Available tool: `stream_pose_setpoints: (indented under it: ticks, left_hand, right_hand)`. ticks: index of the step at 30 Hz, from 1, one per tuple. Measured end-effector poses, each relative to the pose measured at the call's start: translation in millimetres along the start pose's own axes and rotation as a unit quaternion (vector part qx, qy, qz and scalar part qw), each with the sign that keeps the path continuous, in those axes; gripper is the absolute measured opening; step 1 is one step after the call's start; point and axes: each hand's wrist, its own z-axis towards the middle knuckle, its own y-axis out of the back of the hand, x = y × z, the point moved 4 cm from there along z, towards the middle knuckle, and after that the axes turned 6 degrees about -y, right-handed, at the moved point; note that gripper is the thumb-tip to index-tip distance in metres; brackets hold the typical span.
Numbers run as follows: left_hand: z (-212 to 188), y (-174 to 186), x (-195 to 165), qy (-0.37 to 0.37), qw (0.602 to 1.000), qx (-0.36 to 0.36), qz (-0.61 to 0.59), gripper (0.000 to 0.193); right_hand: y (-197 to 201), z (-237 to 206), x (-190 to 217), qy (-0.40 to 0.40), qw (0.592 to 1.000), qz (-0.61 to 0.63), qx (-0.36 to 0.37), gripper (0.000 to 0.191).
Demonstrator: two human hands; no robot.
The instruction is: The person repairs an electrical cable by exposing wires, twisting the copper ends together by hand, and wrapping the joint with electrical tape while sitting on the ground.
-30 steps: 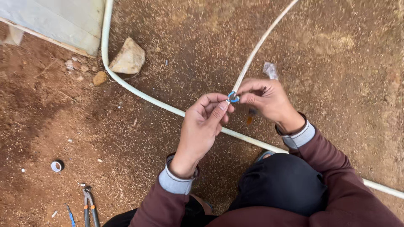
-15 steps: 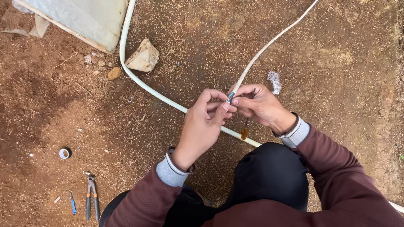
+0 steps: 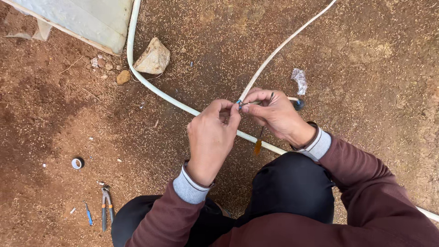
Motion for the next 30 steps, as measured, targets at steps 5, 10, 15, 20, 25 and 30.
stream_pose_setpoints:
  ticks: [5, 10, 15, 20, 25, 30]
  left_hand:
    - [-6.3, -17.1, 7.7, -0.008, 0.996, -0.029, 0.079, 0.014]
    - [-10.4, -33.3, 15.6, -0.09, 0.986, -0.102, 0.092, 0.011]
    - [-19.8, -42.7, 23.6, -0.094, 0.988, -0.096, 0.074, 0.01]
    - [-25.6, -41.1, 25.3, -0.102, 0.988, -0.101, 0.047, 0.014]
    - [-29.3, -40.1, 28.6, -0.083, 0.992, -0.094, 0.031, 0.013]
    - [-27.3, -41.8, 39.1, -0.016, 0.998, -0.067, -0.012, 0.01]
  right_hand:
    - [-4.5, 6.6, -9.0, -0.047, 0.997, -0.029, -0.052, 0.008]
    - [-12.2, -14.2, 45.3, 0.323, 0.786, -0.494, -0.185, 0.02]
    - [-12.2, 1.4, 70.4, 0.296, 0.784, -0.538, 0.089, 0.028]
    - [-23.7, 26.7, 68.2, 0.222, 0.751, -0.586, 0.21, 0.027]
    - [-23.6, 28.0, 56.9, 0.228, 0.759, -0.582, 0.181, 0.017]
    - [-20.1, 26.8, 43.8, 0.263, 0.764, -0.559, 0.185, 0.023]
